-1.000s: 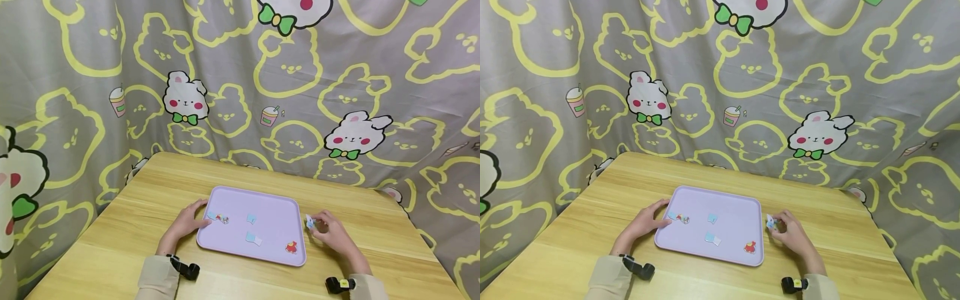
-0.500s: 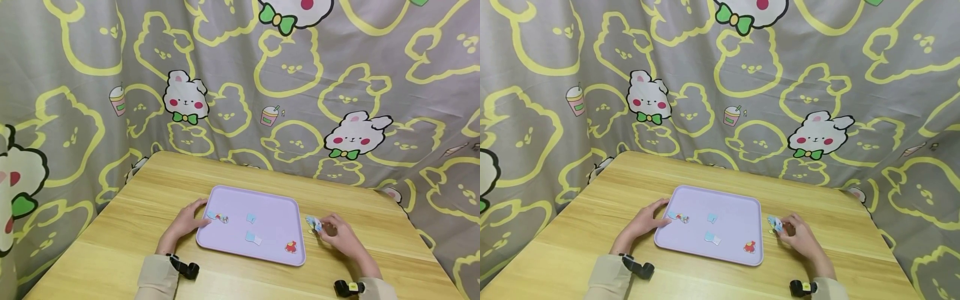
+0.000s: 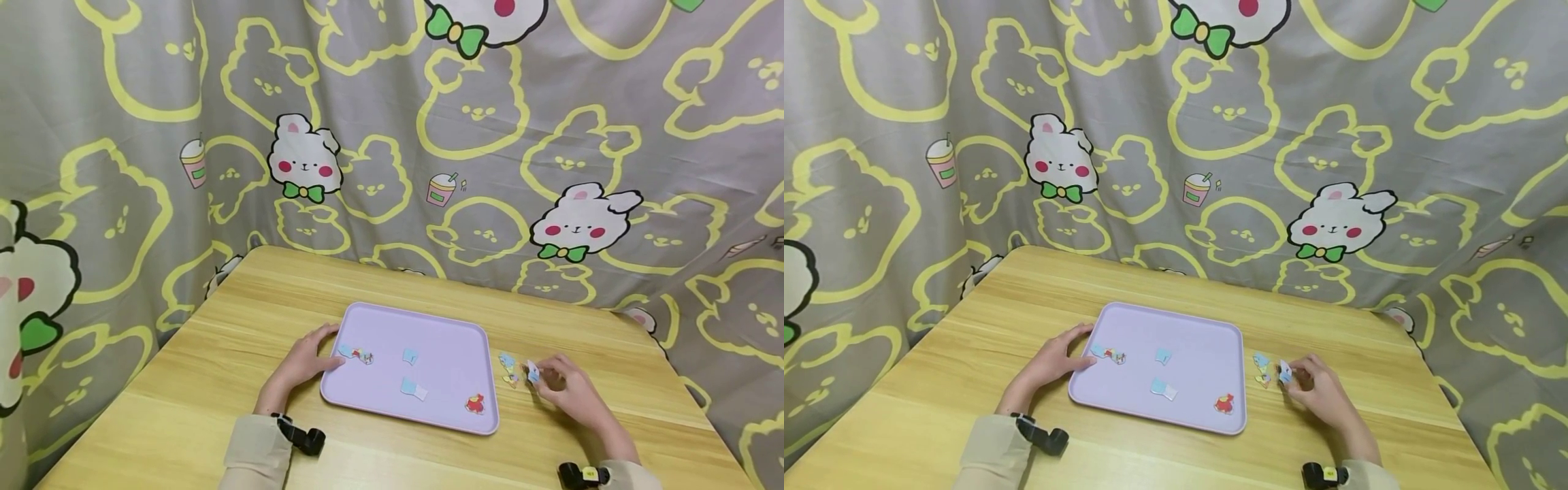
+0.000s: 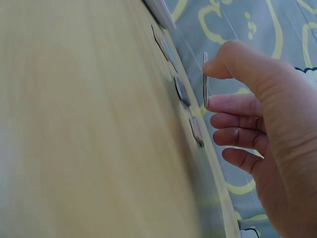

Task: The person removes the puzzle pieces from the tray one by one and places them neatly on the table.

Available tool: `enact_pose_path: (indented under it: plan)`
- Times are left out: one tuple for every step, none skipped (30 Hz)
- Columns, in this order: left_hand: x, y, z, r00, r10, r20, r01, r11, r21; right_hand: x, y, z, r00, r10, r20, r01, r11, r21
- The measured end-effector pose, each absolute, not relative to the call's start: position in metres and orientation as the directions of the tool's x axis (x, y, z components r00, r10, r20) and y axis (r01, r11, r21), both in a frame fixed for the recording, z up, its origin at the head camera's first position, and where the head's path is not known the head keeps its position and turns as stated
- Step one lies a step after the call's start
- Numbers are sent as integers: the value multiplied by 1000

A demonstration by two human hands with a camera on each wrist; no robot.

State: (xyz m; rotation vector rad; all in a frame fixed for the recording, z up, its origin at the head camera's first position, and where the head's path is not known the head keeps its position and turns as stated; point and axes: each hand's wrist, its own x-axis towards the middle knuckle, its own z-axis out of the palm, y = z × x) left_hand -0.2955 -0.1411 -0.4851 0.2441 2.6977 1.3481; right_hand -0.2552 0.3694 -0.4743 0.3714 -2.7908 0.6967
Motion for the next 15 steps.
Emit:
enact_pose_path:
  plan:
    - [-296,-141,-485,-980,194,-33,90,591,802,-255,371,-474,-941,-183,285,-296,854,-429]
    - [-295,-141,-485,-980,196,-31,94,593,800,-254,372,-474,-942,-180,283,-292,855,-427]
    - [-295,-141,-485,-980,197,-29,96,594,799,-254,373,-474,-944,-178,279,-288,857,-427]
    - [-295,-141,-485,-980,198,-26,99,595,797,-253,375,-474,-945,-175,277,-285,858,-428]
    - [-295,-141,-485,-980,197,-28,97,595,798,-253,376,-474,-945,-175,278,-284,859,-425]
    - [-295,-141,-485,-980,197,-29,96,594,798,-253,377,-474,-944,-174,279,-284,859,-425]
    - [-295,-141,-485,-980,197,-30,96,595,798,-252,378,-474,-943,-173,283,-285,861,-421]
    - [-295,-141,-485,-980,199,-28,98,596,797,-252,379,-474,-942,-174,287,-286,863,-416]
    - [-295,-141,-485,-980,197,-31,95,594,799,-251,381,-474,-942,-174,288,-286,865,-413]
    - [-296,-141,-485,-980,197,-32,93,594,799,-251,382,-474,-941,-177,288,-288,866,-408]
    - [-296,-141,-485,-980,196,-36,89,593,800,-250,384,-474,-942,-176,288,-286,868,-406]
    - [-296,-141,-485,-980,197,-36,90,594,800,-249,385,-474,-942,-175,286,-284,870,-404]
    - [-296,-141,-485,-980,197,-35,91,595,799,-249,387,-475,-943,-175,283,-282,871,-401]
    - [-296,-141,-485,-980,197,-34,92,595,798,-248,389,-475,-944,-175,279,-280,873,-399]
    - [-296,-141,-485,-980,196,-34,92,595,798,-247,391,-475,-945,-175,277,-279,875,-396]
